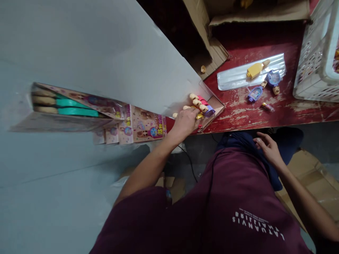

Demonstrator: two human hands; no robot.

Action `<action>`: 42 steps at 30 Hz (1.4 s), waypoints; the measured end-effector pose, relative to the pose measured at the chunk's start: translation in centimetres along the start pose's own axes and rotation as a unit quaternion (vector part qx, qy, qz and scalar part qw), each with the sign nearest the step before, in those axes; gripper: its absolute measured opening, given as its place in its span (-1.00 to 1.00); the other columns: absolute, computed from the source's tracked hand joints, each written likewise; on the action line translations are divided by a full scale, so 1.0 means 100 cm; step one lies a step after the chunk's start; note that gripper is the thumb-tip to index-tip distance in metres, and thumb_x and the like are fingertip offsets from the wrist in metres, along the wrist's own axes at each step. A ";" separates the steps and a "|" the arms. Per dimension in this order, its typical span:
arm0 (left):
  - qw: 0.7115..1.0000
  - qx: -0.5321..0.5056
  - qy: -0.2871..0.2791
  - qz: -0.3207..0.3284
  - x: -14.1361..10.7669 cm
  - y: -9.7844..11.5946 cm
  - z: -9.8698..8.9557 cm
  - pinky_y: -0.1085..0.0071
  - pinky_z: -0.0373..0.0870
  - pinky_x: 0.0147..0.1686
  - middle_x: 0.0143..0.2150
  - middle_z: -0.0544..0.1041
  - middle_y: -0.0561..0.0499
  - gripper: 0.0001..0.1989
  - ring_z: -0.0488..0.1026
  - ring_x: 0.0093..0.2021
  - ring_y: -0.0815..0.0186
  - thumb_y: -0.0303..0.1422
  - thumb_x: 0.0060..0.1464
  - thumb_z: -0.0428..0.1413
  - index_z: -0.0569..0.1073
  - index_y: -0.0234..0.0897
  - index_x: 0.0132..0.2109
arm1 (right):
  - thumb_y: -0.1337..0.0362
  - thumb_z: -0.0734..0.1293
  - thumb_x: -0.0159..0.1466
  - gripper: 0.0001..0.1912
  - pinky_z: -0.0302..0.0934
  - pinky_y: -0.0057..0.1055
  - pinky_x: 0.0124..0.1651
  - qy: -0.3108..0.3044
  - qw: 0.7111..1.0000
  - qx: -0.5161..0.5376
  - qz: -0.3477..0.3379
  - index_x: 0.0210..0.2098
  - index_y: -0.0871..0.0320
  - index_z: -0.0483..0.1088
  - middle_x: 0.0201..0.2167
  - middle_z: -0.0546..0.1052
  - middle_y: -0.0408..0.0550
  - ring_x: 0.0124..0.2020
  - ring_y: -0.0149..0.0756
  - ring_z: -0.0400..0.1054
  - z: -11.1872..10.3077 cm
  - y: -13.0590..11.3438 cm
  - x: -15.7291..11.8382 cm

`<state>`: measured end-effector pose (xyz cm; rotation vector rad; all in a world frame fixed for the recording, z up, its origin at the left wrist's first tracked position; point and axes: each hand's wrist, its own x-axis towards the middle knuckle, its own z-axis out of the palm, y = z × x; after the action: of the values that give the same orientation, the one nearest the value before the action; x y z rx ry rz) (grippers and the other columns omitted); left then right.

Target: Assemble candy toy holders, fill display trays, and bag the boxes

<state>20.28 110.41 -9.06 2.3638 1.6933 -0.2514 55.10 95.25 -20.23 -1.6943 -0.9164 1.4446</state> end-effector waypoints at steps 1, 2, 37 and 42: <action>1.000 -0.004 -0.002 0.005 0.001 -0.002 0.000 0.23 0.44 -0.03 -0.04 0.63 -0.22 -0.76 0.54 -0.03 0.09 -0.39 0.22 0.13 0.58 -0.30 0.01 | -0.18 0.45 0.21 -0.23 0.39 -0.32 -0.24 -0.001 1.000 0.002 -0.002 0.20 0.24 0.37 -0.14 0.62 0.11 -0.31 -0.32 0.45 0.001 -0.001 0.002; 1.000 -0.007 -0.005 0.008 0.002 -0.004 0.000 0.23 0.44 -0.03 -0.04 0.63 -0.21 -0.75 0.54 -0.03 0.09 -0.39 0.23 0.13 0.58 -0.30 0.02 | -0.17 0.45 0.20 -0.23 0.38 -0.32 -0.25 -0.002 1.000 0.005 -0.004 0.19 0.24 0.38 -0.14 0.62 0.11 -0.30 -0.32 0.45 0.003 -0.002 0.004; 0.973 0.014 0.207 -0.100 -0.003 0.019 0.022 -0.10 0.39 0.08 0.09 0.52 -0.32 -0.74 0.42 0.12 -0.18 -0.32 0.28 0.09 0.53 -0.31 0.03 | 0.07 0.18 0.45 -0.56 0.14 -0.05 0.08 0.225 0.770 -0.535 -0.264 0.11 0.23 0.45 0.09 0.49 0.25 0.04 0.09 0.25 -0.035 -0.003 0.157; 0.918 -0.179 0.350 0.040 0.080 0.097 0.019 0.06 0.32 0.25 0.14 0.51 -0.20 -0.66 0.40 0.20 0.01 -0.17 0.34 0.07 0.47 -0.25 0.13 | 0.06 0.16 0.46 -0.55 0.16 -0.05 0.13 0.256 0.806 -0.449 -0.289 0.09 0.28 0.43 0.03 0.51 0.27 0.02 0.06 0.29 -0.038 0.012 0.165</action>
<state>31.99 114.12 -12.23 2.3549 1.6814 0.9486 60.88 108.68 -28.78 -1.9936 -1.7337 0.0533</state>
